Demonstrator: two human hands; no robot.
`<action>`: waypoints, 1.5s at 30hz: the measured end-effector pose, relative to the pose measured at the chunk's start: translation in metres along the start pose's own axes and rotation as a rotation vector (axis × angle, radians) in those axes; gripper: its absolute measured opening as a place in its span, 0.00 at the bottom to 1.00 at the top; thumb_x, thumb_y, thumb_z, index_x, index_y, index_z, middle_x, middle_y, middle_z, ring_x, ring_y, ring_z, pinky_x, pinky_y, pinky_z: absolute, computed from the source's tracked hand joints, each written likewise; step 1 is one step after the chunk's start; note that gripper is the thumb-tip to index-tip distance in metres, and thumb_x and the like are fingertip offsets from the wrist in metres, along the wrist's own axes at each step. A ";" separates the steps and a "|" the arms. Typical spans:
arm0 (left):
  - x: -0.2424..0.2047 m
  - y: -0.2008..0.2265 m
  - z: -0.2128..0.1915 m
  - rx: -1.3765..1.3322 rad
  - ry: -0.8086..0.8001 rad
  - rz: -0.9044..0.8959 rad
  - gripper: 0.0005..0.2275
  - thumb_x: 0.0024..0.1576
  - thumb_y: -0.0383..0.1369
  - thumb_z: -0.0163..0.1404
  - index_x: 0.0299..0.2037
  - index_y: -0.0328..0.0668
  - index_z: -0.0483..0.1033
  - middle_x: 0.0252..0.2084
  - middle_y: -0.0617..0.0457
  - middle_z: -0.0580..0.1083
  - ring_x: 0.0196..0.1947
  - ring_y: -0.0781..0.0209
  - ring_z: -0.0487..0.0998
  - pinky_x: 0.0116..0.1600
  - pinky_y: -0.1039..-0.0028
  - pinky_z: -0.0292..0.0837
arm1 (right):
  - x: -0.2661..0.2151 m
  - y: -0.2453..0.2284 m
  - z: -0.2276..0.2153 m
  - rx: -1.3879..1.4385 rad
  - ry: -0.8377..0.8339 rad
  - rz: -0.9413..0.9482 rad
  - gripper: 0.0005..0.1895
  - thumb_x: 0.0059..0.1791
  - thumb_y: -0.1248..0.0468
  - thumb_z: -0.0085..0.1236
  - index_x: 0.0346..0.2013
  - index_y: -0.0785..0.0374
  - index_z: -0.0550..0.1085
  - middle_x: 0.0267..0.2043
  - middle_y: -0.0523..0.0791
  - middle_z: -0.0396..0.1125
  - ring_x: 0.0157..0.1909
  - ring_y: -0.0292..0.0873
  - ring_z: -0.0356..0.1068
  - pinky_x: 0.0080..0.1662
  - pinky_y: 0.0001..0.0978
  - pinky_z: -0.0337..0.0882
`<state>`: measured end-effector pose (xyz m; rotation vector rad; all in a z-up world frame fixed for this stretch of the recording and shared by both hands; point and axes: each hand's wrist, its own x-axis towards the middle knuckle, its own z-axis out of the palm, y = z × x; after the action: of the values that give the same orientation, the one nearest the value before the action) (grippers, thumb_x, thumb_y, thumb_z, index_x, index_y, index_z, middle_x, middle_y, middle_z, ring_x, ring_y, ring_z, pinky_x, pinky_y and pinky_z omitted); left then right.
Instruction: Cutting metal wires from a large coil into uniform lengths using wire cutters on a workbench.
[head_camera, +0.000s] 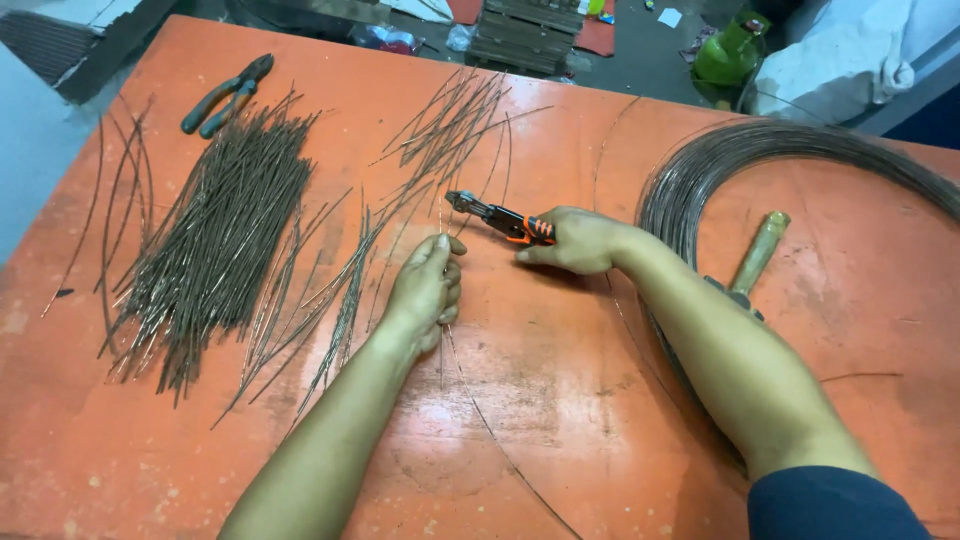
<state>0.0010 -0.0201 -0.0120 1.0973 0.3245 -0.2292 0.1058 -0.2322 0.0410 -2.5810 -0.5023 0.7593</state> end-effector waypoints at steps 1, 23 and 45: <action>0.002 -0.001 0.000 0.004 -0.003 0.001 0.10 0.69 0.40 0.33 0.45 0.48 0.66 0.23 0.62 0.49 0.13 0.73 0.48 0.15 0.85 0.45 | -0.001 -0.001 0.002 0.003 0.005 0.001 0.14 0.46 0.49 0.63 0.32 0.56 0.80 0.29 0.46 0.73 0.35 0.48 0.72 0.40 0.37 0.72; 0.051 0.055 -0.043 -0.064 0.051 0.178 0.12 0.68 0.42 0.37 0.52 0.48 0.70 0.24 0.64 0.52 0.16 0.76 0.50 0.17 0.87 0.44 | -0.032 -0.019 -0.006 -0.048 -0.264 -0.085 0.20 0.49 0.51 0.60 0.52 0.56 0.78 0.45 0.50 0.75 0.47 0.50 0.73 0.50 0.42 0.72; 0.092 0.070 -0.029 -0.107 0.050 0.197 0.14 0.68 0.42 0.37 0.54 0.44 0.71 0.25 0.63 0.52 0.16 0.76 0.50 0.17 0.87 0.43 | -0.053 -0.038 0.000 -0.155 -0.335 -0.090 0.22 0.47 0.49 0.59 0.54 0.53 0.77 0.47 0.51 0.75 0.48 0.52 0.74 0.51 0.44 0.73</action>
<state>0.1064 0.0346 -0.0002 1.0224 0.2680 -0.0095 0.0554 -0.2227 0.0818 -2.5573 -0.8019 1.1708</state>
